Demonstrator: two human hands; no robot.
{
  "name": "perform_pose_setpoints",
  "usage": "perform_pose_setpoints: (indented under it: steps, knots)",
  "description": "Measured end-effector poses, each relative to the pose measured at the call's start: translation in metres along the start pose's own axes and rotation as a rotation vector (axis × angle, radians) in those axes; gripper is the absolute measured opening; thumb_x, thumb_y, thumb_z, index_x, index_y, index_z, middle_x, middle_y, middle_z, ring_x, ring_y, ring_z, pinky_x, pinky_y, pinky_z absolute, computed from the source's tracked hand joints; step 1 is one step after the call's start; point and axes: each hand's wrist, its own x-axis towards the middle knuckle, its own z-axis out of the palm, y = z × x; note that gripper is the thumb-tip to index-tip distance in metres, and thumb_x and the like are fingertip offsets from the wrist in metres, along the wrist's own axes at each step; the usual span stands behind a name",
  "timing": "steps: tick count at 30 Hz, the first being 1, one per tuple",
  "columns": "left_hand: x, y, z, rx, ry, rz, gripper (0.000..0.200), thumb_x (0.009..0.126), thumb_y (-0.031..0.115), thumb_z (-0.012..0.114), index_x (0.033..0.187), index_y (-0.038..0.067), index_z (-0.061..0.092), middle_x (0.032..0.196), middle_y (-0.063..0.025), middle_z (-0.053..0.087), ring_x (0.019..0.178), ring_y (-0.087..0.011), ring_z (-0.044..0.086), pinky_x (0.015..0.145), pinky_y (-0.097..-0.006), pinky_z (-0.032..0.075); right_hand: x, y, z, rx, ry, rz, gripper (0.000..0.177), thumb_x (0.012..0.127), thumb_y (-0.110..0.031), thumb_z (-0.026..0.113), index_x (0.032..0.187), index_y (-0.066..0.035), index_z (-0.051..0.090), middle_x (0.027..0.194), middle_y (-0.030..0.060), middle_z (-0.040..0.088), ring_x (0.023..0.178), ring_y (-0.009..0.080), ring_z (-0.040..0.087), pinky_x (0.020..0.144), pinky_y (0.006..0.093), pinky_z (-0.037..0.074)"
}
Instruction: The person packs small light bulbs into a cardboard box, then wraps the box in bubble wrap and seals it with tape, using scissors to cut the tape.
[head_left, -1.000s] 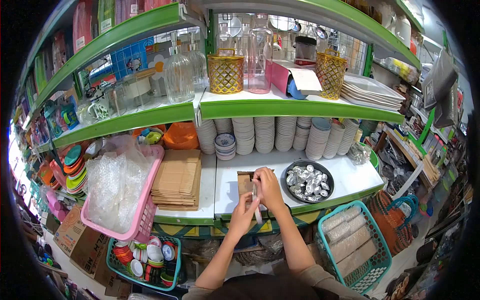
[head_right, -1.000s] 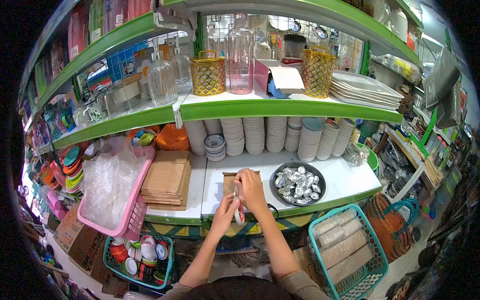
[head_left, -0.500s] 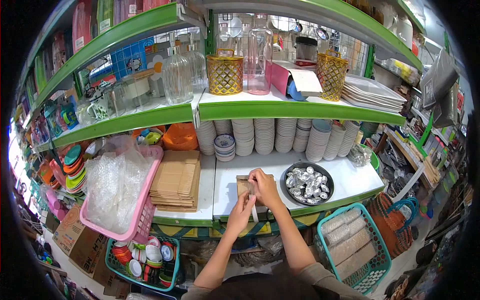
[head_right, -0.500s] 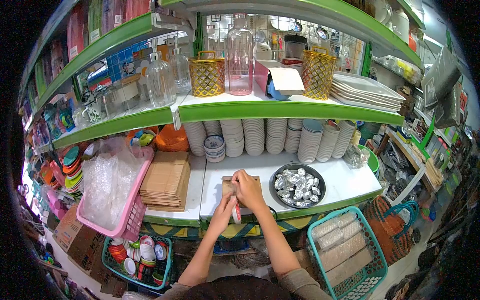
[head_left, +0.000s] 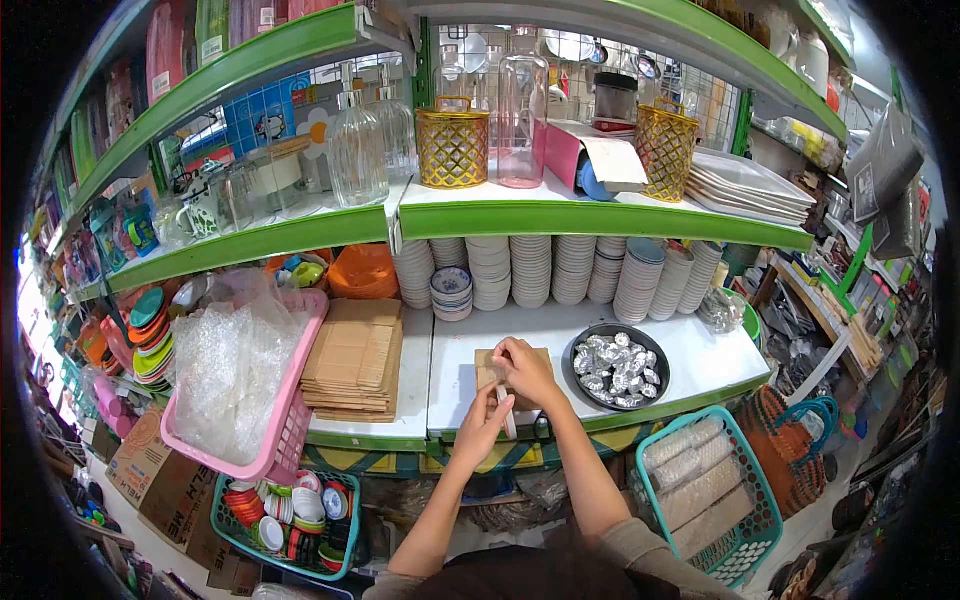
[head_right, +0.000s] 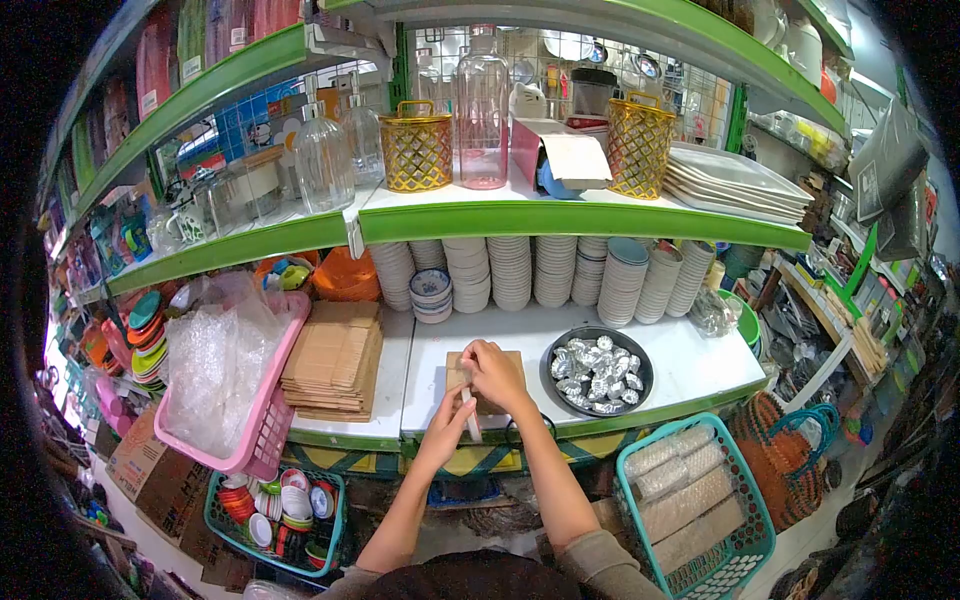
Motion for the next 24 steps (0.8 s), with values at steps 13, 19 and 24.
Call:
perform_pose_setpoints:
  steps: [13, 19, 24]
  knots:
    - [0.001, -0.004, -0.006, -0.166, 0.021, -0.075, 0.066, 0.093, 0.049, 0.047, 0.137, 0.001, 0.037, 0.125, -0.0203, 0.053, 0.116, -0.0261, 0.052, 0.096, -0.031, 0.039, 0.016, 0.009, 0.011, -0.016, -0.083, 0.081, 0.016, 0.083, -0.017, 0.061, 0.089, -0.002, 0.059, 0.088, 0.0136, 0.06, 0.089, 0.0311, 0.056, 0.078, 0.0387, 0.044]
    - [0.004, -0.005, -0.008, 0.016, 0.103, -0.131, 0.071, 0.092, 0.057, 0.039, 0.134, 0.0, 0.042, 0.126, -0.019, 0.055, 0.112, -0.0272, 0.056, 0.093, -0.0316, 0.041, 0.015, 0.012, 0.014, -0.096, -0.079, 0.057, 0.016, 0.082, -0.017, 0.062, 0.088, -0.002, 0.06, 0.091, 0.0132, 0.058, 0.091, 0.0313, 0.055, 0.079, 0.0384, 0.043]
    - [0.004, 0.029, -0.013, 0.354, 0.106, -0.158, 0.062, 0.09, 0.059, 0.039, 0.123, 0.009, 0.055, 0.09, -0.0141, 0.068, 0.079, -0.03, 0.065, 0.075, -0.0374, 0.047, 0.015, 0.006, 0.015, -0.183, -0.091, 0.103, 0.015, 0.083, -0.017, 0.061, 0.087, -0.003, 0.06, 0.091, 0.0138, 0.056, 0.094, 0.0325, 0.054, 0.081, 0.0399, 0.043]
